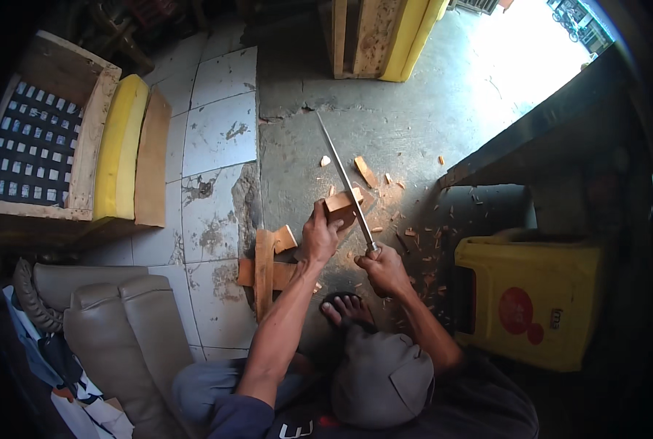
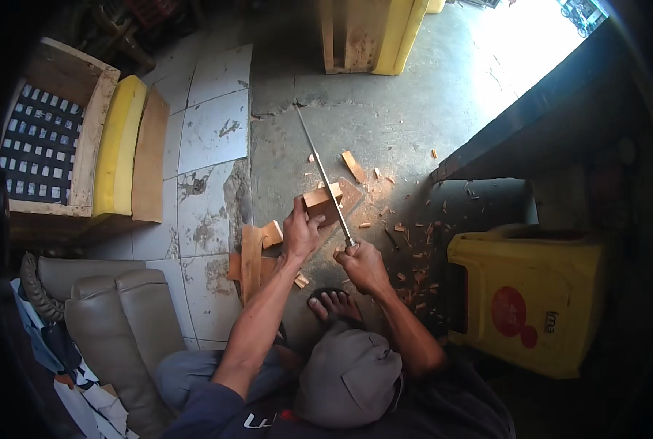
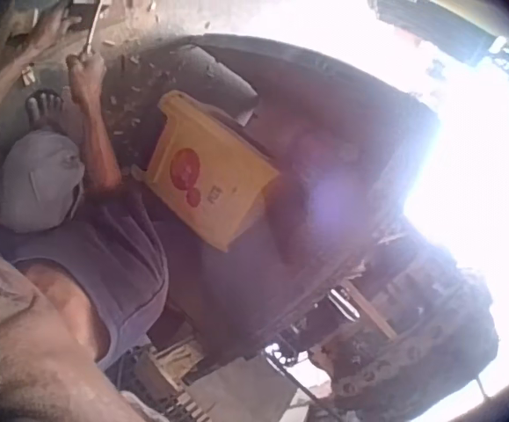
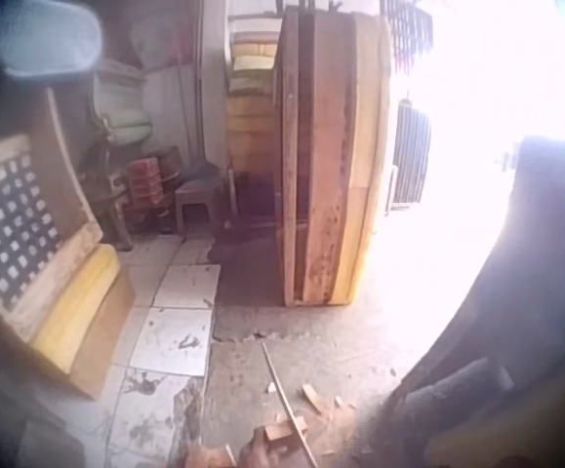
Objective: The person carves a wood piece with a machete, refines the shape with a knife, and uses a hand drill to make a hole in the wood.
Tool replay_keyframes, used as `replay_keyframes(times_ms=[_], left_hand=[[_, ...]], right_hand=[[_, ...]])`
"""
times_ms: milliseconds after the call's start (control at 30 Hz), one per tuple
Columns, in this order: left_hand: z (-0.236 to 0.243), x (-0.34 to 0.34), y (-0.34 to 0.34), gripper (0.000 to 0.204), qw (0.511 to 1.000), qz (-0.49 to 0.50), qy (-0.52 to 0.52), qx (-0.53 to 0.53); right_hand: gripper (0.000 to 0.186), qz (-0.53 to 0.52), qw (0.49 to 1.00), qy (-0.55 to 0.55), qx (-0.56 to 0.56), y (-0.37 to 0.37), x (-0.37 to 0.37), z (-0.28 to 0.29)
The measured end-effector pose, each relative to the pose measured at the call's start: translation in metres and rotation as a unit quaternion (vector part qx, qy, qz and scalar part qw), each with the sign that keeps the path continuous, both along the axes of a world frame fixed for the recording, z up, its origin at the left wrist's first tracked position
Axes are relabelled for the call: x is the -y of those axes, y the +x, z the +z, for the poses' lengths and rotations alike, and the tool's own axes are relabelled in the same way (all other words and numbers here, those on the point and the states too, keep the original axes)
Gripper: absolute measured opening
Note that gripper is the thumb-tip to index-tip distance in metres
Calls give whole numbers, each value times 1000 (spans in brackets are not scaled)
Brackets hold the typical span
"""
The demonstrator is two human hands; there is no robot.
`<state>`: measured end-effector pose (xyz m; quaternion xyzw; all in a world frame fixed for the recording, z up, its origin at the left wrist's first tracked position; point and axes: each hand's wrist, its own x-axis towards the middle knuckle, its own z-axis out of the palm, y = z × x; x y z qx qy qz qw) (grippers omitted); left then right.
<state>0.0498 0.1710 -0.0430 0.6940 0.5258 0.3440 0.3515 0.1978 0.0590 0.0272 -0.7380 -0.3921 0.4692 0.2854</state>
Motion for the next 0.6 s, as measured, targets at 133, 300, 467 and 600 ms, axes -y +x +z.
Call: replay_keyframes(times_ms=[133,300,467,600], left_hand=[[4,11,6,50,995,-3,-95,-7],[10,10,0,43,996,-31,-50,61],[9,2,-10,49,996,-23,-31,75],[31,-31,-27,53,969,-109,215,-62]], right_hand=[[38,4,984,-86,-156,14,-5,33],[39,-72,927,-160,-330,23,-7,65],[35,-120,896,-101,-416,13,-10,72],[32,-135,833,-116,-524,37,-1,89]])
